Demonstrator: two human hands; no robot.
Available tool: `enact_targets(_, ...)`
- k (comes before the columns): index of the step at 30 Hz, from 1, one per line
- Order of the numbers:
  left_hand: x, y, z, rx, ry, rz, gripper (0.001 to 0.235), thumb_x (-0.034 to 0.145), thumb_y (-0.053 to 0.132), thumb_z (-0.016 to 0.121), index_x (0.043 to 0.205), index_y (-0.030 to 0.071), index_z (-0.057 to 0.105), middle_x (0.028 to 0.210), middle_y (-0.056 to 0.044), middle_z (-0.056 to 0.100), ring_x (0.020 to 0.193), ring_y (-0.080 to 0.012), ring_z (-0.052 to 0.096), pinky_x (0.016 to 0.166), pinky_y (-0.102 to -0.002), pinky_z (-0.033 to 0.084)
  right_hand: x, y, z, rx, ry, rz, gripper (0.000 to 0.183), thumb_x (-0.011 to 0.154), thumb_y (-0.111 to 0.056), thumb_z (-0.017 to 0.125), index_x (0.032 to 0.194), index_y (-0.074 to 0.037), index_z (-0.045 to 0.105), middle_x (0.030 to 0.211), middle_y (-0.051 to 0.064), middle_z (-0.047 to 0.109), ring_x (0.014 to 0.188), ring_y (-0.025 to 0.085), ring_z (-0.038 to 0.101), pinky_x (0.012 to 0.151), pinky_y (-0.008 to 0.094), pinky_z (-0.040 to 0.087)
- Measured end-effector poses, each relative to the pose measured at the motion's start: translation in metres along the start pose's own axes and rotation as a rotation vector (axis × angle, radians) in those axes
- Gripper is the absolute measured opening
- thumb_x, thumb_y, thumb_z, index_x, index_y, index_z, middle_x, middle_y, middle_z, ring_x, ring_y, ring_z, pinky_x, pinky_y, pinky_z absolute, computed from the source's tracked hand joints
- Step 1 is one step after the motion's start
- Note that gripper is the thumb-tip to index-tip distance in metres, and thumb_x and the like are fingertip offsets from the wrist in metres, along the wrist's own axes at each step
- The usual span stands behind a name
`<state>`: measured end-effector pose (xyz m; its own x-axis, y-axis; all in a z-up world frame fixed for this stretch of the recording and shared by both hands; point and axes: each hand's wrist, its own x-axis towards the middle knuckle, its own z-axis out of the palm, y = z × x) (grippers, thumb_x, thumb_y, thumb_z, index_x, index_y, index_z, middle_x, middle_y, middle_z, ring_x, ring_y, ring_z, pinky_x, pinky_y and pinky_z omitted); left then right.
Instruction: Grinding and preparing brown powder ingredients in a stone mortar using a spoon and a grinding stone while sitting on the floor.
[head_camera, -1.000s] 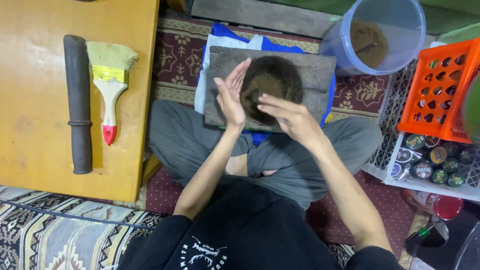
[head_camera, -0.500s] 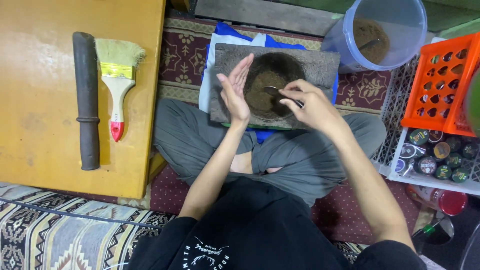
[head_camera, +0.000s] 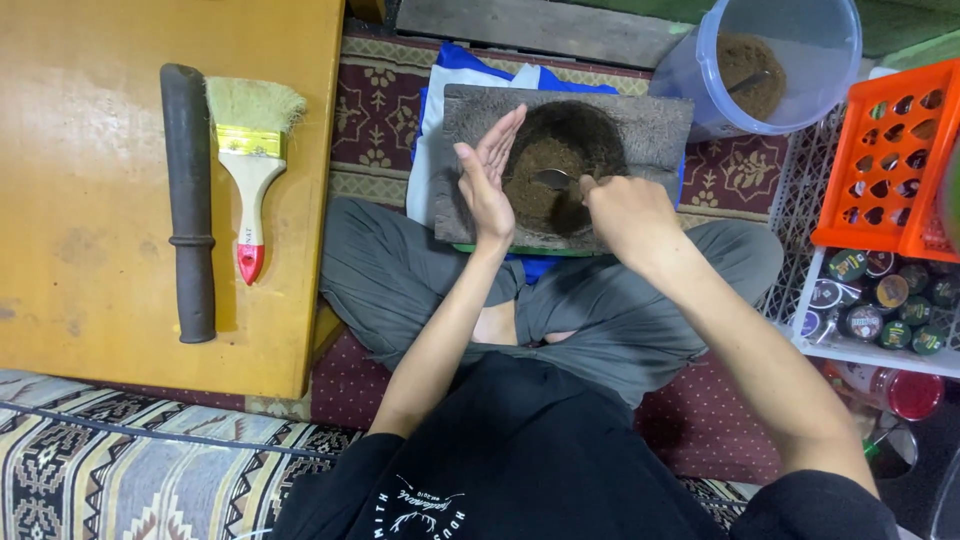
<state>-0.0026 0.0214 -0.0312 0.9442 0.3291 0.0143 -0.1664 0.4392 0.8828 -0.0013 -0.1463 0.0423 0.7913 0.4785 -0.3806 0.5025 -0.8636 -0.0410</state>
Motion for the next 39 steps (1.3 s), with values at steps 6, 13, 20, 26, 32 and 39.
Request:
enact_targets(6,-0.001,-0.002,-0.001,-0.009,-0.004,0.008,0.080,0.118,0.052,0.006,0.138,0.002,0.065,0.138,-0.020,0.066,0.139,-0.0314,0.055,0.120,-0.046,0.040,0.009,0.004,0.006,0.001,-0.080,0.041,0.016,0.089,-0.008,0.066,0.092,0.003,0.077,0.075,0.025,0.072,0.066,0.045,0.073,0.051,0.053,0.057)
enact_targets(13,-0.001,-0.002,0.000,-0.020,-0.005,-0.017,0.080,0.118,0.053,0.008,0.136,0.000,0.066,0.136,-0.021,0.067,0.137,-0.0325,0.056,0.120,-0.046,0.041,0.018,-0.013,0.058,-0.197,0.031,0.083,0.028,0.095,-0.006,0.057,0.118,0.005,0.067,0.098,0.022,0.070,0.073,0.039,0.075,0.060,0.051,0.060)
enact_targets(20,0.000,0.000,0.000,0.003,-0.014,-0.023,0.082,0.116,0.053,0.007,0.136,-0.001,0.066,0.137,-0.022,0.066,0.137,-0.0336,0.056,0.120,-0.047,0.040,0.024,0.002,0.043,-0.269,0.143,0.120,0.032,0.095,-0.005,0.056,0.125,0.005,0.063,0.099,0.019,0.069,0.070,0.037,0.075,0.057,0.048,0.060)
enact_targets(26,0.000,0.000,-0.001,-0.018,-0.009,-0.028,0.078,0.118,0.051,0.010,0.136,-0.001,0.066,0.136,-0.022,0.067,0.137,-0.0331,0.057,0.119,-0.045,0.041,0.061,0.005,0.065,-0.499,0.393,0.099,0.027,0.091,-0.008,0.057,0.113,0.002,0.069,0.083,0.008,0.066,0.057,0.025,0.072,0.048,0.037,0.056)
enact_targets(32,0.001,0.003,0.000,-0.032,0.003,-0.047,0.075,0.119,0.049,0.012,0.136,0.000,0.066,0.135,-0.021,0.067,0.137,-0.0326,0.056,0.119,-0.045,0.042,0.069,-0.002,0.060,-0.871,0.592,0.128,0.021,0.087,-0.008,0.054,0.102,0.000,0.067,0.072,0.005,0.053,0.049,0.016,0.059,0.042,0.029,0.049)
enact_targets(39,0.002,-0.001,0.000,-0.035,-0.003,-0.056,0.073,0.119,0.048,0.013,0.137,0.001,0.066,0.136,-0.020,0.067,0.137,-0.0316,0.056,0.120,-0.044,0.041,0.074,0.009,0.088,-0.829,0.516,0.094,0.015,0.088,-0.009,0.056,0.091,-0.001,0.067,0.067,0.002,0.051,0.047,0.014,0.057,0.036,0.032,0.047)
